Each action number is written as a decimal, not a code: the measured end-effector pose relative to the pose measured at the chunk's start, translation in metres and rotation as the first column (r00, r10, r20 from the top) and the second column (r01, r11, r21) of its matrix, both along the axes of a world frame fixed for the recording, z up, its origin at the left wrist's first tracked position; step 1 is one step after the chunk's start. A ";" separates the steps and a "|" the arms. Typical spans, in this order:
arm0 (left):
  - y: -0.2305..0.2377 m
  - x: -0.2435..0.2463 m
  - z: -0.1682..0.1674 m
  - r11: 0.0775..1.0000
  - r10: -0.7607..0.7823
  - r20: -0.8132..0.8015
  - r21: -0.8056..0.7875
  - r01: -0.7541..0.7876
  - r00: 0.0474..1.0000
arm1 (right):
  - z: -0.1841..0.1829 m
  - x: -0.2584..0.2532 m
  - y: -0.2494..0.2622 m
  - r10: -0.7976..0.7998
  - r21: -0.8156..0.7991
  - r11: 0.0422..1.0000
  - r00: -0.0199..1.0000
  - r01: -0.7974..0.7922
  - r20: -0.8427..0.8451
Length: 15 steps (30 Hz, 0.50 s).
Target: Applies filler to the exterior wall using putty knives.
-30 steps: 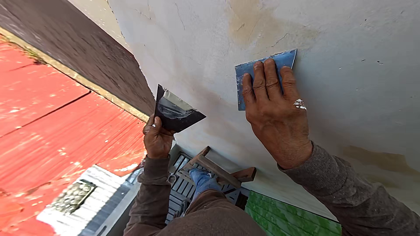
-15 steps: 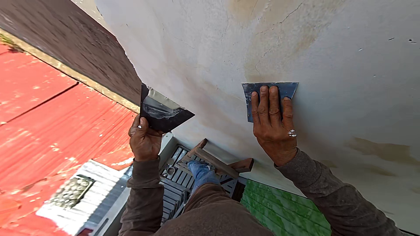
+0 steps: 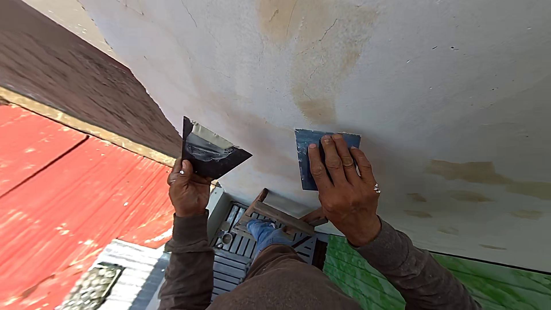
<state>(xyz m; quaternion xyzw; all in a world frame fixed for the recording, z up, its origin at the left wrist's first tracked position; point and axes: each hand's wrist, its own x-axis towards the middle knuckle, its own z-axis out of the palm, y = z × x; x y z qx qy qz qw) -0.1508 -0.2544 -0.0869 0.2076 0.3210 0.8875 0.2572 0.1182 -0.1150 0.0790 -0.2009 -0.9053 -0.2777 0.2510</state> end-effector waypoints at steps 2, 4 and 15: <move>0.015 0.003 0.004 1.000 -0.030 -0.005 0.005 0.030 1.000 | 0.014 -0.018 0.014 0.032 0.069 0.997 0.996 -0.026 -0.083; 0.027 0.008 0.007 0.999 -0.043 -0.004 0.001 0.043 0.999 | 0.010 -0.023 0.025 0.067 0.020 0.998 0.990 -0.065 -0.124; 0.064 0.127 0.033 0.712 -0.696 0.199 0.066 0.700 0.690 | -0.062 0.069 0.064 -0.490 -0.101 -0.045 0.110 -0.994 -0.865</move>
